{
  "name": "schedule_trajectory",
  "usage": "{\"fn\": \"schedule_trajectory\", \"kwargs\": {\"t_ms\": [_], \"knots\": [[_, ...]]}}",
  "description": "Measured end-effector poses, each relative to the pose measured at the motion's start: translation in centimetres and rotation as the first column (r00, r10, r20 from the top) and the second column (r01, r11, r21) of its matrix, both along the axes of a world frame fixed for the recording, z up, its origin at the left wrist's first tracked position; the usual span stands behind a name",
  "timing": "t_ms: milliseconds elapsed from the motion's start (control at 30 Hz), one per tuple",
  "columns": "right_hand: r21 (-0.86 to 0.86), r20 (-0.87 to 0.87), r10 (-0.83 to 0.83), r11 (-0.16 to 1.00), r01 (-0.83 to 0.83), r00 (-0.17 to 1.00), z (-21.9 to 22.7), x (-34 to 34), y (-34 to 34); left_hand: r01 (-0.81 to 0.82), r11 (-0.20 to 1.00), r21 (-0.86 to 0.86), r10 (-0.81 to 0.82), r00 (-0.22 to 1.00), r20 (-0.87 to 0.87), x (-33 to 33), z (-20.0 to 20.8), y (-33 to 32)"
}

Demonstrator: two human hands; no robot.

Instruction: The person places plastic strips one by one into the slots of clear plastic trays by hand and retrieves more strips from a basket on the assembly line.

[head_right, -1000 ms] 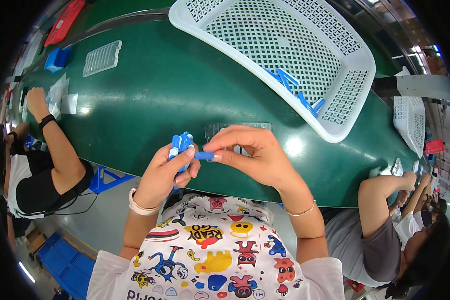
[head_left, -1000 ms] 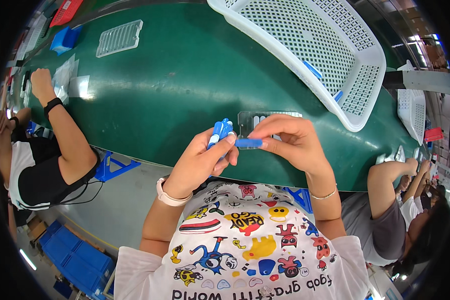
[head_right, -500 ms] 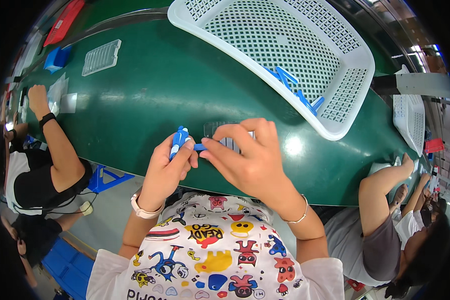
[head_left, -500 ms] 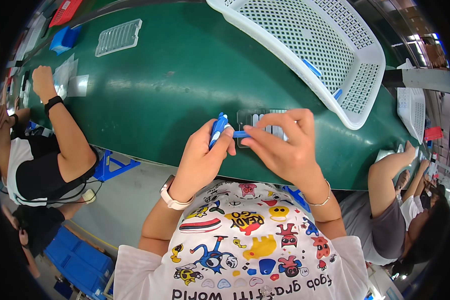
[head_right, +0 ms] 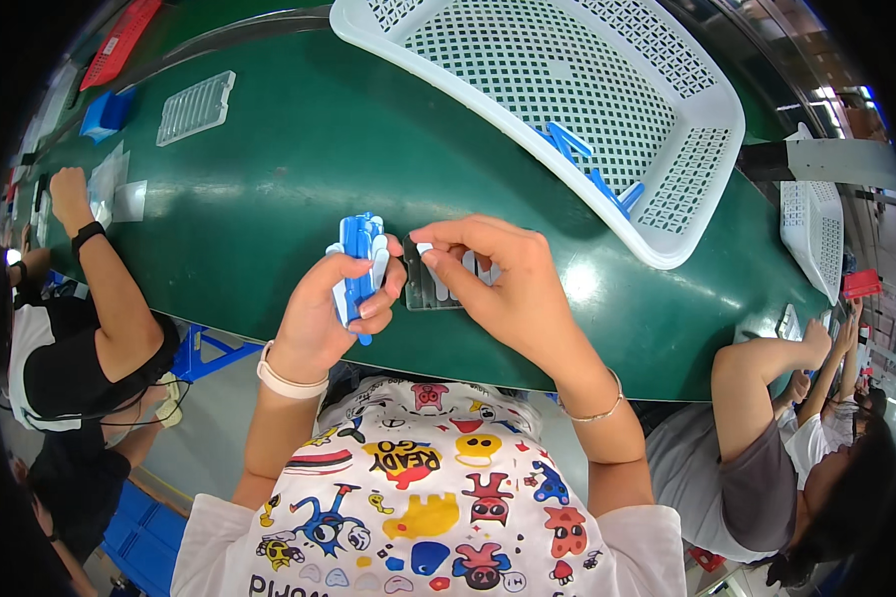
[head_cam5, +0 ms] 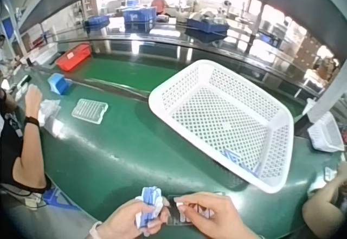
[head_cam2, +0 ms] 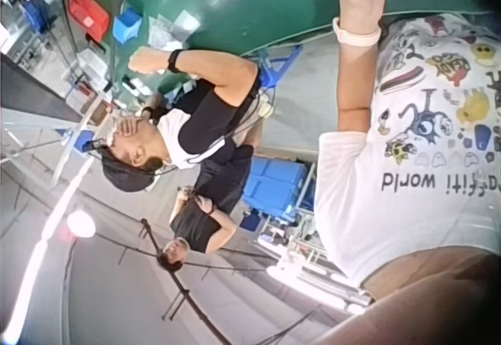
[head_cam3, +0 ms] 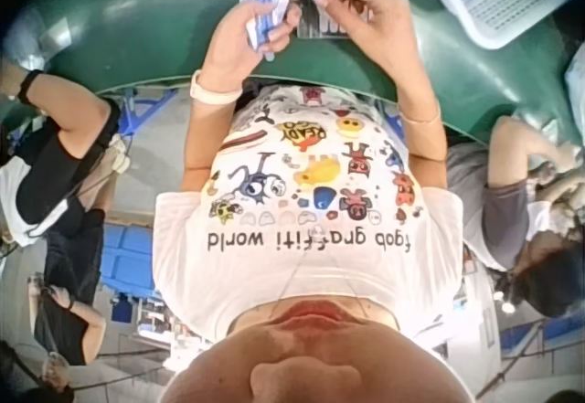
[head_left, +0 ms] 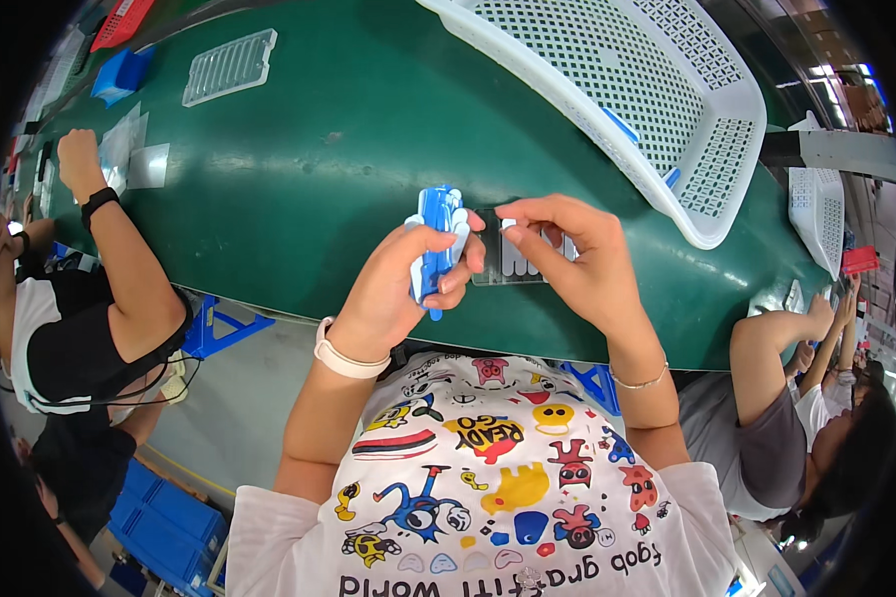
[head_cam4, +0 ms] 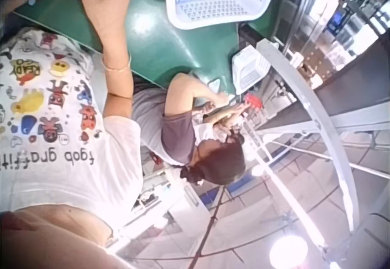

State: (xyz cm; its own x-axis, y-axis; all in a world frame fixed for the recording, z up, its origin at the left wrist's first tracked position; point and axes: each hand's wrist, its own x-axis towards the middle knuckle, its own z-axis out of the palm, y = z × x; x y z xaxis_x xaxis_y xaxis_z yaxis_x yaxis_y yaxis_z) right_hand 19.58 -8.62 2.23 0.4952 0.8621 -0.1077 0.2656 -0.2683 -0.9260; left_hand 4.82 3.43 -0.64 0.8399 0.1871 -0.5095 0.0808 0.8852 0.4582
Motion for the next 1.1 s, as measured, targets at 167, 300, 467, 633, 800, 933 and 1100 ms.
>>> {"fn": "schedule_trajectory", "kwargs": {"t_ms": [167,300,467,633,800,933,1100], "knots": [[0.027,0.197,0.028,0.999,-0.034,0.98,-1.6,0.3,0.5,-0.005,0.999,0.048,0.005,1.0,-0.007,-1.4,-0.3,0.5],[-0.114,0.537,0.137,0.989,-0.089,0.832,-1.7,0.1,0.1,-0.037,0.998,0.054,0.038,0.999,-0.018,-2.2,-0.3,0.5],[-0.172,0.616,0.075,0.984,0.041,0.784,-1.2,-0.6,-0.2,-0.014,0.999,0.029,0.015,0.999,-0.042,-2.5,-0.2,0.1],[-0.147,0.452,0.112,0.988,-0.05,0.885,-0.5,2.4,-2.7,-0.003,0.996,0.086,0.011,0.996,-0.089,-2.7,0.1,-0.2],[-0.227,0.357,0.091,0.974,-0.008,0.929,-1.5,3.1,-2.9,-0.025,0.994,0.105,0.038,0.992,-0.12,-2.9,0.4,-0.2],[-0.323,0.313,0.109,0.946,-0.002,0.943,-1.3,3.6,-2.5,-0.046,0.991,0.124,0.057,0.995,-0.085,-3.3,0.5,-0.2],[-0.387,0.353,0.173,0.922,-0.025,0.919,-0.4,3.3,-2.7,-0.144,0.983,0.113,0.149,0.988,-0.041,-4.6,0.5,0.3]]}}
